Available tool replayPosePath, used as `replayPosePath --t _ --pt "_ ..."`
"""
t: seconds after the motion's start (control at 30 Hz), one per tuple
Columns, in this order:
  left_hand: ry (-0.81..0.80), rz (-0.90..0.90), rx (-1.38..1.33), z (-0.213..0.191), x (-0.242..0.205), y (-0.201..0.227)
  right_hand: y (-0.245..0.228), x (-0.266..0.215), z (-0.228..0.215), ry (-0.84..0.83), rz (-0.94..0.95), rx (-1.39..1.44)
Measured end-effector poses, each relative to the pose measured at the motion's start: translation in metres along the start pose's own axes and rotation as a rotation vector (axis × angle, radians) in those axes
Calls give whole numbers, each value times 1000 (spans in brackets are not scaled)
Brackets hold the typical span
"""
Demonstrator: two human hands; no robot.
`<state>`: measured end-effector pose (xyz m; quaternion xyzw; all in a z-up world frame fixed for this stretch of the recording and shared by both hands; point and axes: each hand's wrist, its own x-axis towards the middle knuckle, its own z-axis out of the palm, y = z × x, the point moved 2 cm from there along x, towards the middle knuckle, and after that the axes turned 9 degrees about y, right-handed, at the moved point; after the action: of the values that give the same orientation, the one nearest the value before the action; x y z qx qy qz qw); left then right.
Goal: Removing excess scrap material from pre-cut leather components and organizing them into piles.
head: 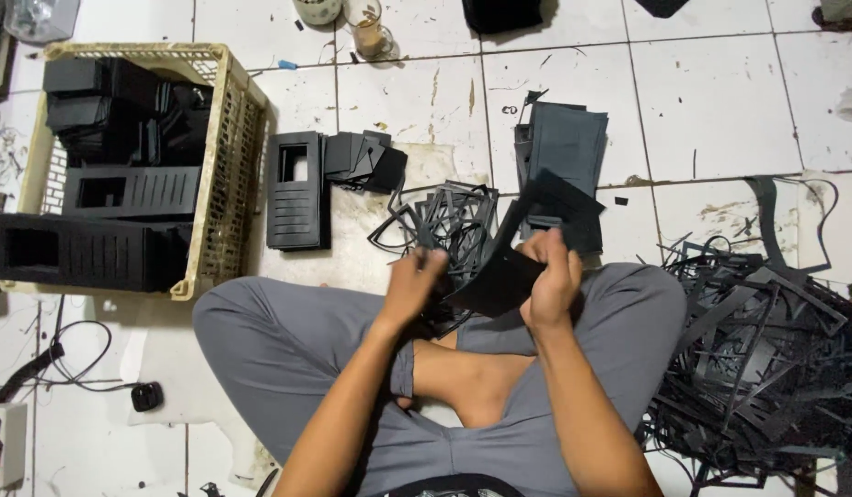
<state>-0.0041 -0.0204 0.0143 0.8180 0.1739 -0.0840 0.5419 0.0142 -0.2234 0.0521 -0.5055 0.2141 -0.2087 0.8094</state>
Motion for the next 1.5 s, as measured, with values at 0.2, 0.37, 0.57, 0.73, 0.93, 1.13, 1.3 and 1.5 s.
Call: replayPosePath --t 0.2,0.37,0.57,0.73,0.93,1.13,1.3,1.5 --pt "248 181 495 -5 -20 21 9 24 -18 -45 110 -14" --pt "617 308 282 -17 4 12 14 34 -20 8 183 64" --pt "184 335 233 7 16 29 1 47 -30 72 135 105" --pt "7 493 165 17 12 29 0 36 -19 20 152 50" --pt "85 231 -297 -6 19 11 20 0 12 -150 289 -46" --pt "-143 80 -287 -14 15 -7 77 1 17 -558 148 -541" --pt "-58 28 -459 -11 19 -21 103 4 5 -553 268 -681" --pt "37 85 -535 -7 28 -21 84 -14 18 -633 307 -802"
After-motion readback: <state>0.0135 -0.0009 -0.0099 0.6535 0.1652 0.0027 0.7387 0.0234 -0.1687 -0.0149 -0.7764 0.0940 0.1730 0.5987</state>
